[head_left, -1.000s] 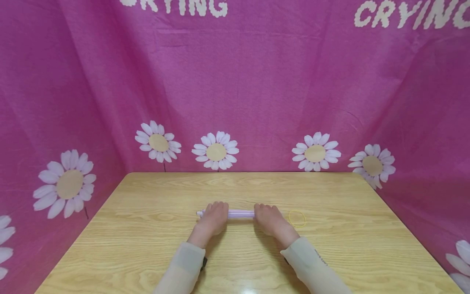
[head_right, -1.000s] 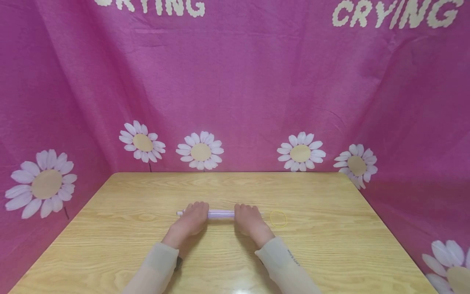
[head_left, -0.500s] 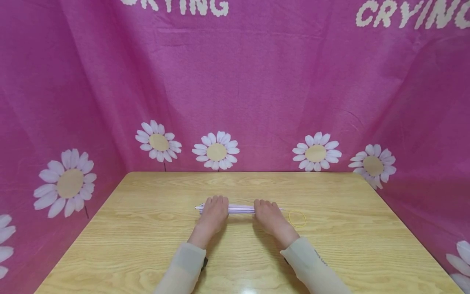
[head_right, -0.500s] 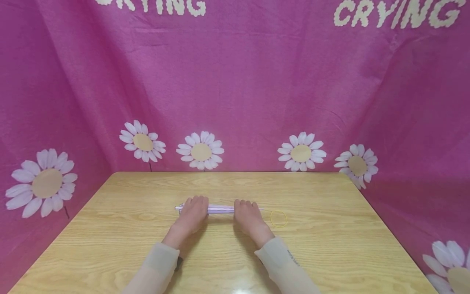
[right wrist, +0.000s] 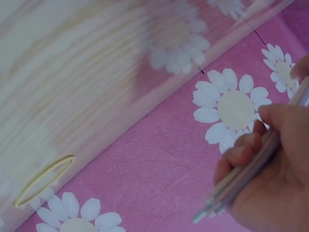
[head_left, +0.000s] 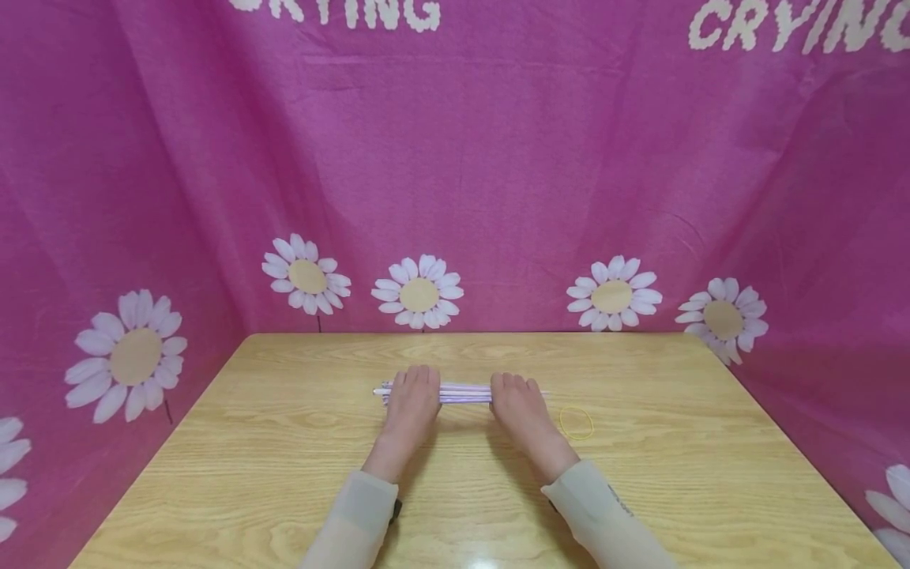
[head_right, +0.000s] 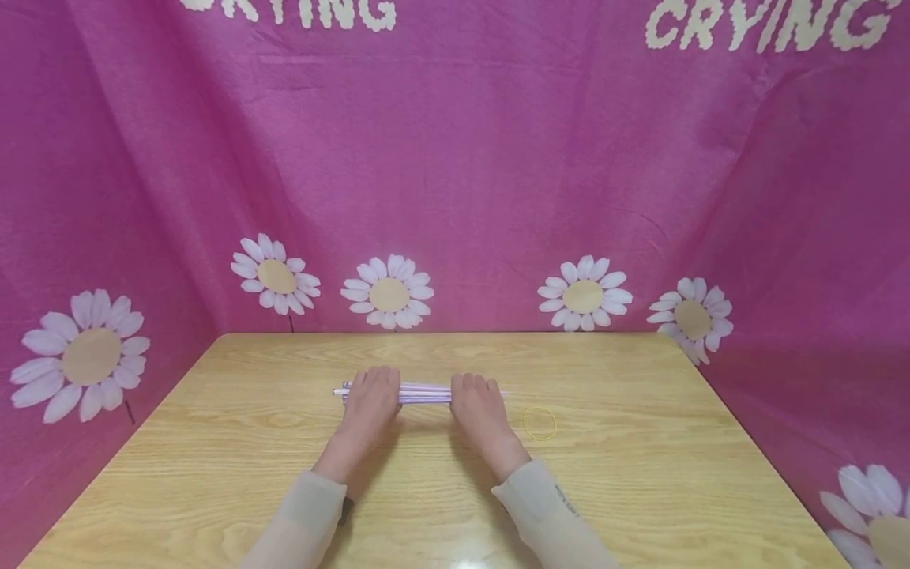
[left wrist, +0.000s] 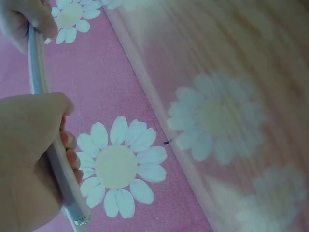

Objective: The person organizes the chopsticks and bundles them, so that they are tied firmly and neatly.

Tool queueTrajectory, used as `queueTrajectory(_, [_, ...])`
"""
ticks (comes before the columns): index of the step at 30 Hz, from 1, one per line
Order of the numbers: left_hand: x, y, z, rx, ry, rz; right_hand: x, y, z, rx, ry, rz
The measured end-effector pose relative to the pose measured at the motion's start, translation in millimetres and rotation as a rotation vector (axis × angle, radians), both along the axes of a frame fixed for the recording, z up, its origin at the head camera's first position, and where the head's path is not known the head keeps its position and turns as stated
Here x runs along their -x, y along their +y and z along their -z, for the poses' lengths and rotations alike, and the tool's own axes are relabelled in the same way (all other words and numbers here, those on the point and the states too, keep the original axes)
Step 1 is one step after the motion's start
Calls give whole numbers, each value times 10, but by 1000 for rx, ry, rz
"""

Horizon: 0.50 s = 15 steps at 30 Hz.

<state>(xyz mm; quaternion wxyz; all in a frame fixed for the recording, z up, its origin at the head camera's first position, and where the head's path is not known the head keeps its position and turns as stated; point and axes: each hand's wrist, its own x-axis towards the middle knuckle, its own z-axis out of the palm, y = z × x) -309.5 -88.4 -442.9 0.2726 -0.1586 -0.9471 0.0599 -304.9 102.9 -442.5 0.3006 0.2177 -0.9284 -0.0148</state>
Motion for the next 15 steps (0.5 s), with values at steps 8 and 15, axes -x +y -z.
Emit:
queueTrajectory(8, [-7,15,-33,17,94,-12,30,-4,-6,16,106,29])
queueTrajectory(15, [13,17,-51,-5,189,-3,47,-22,7,23,181,52])
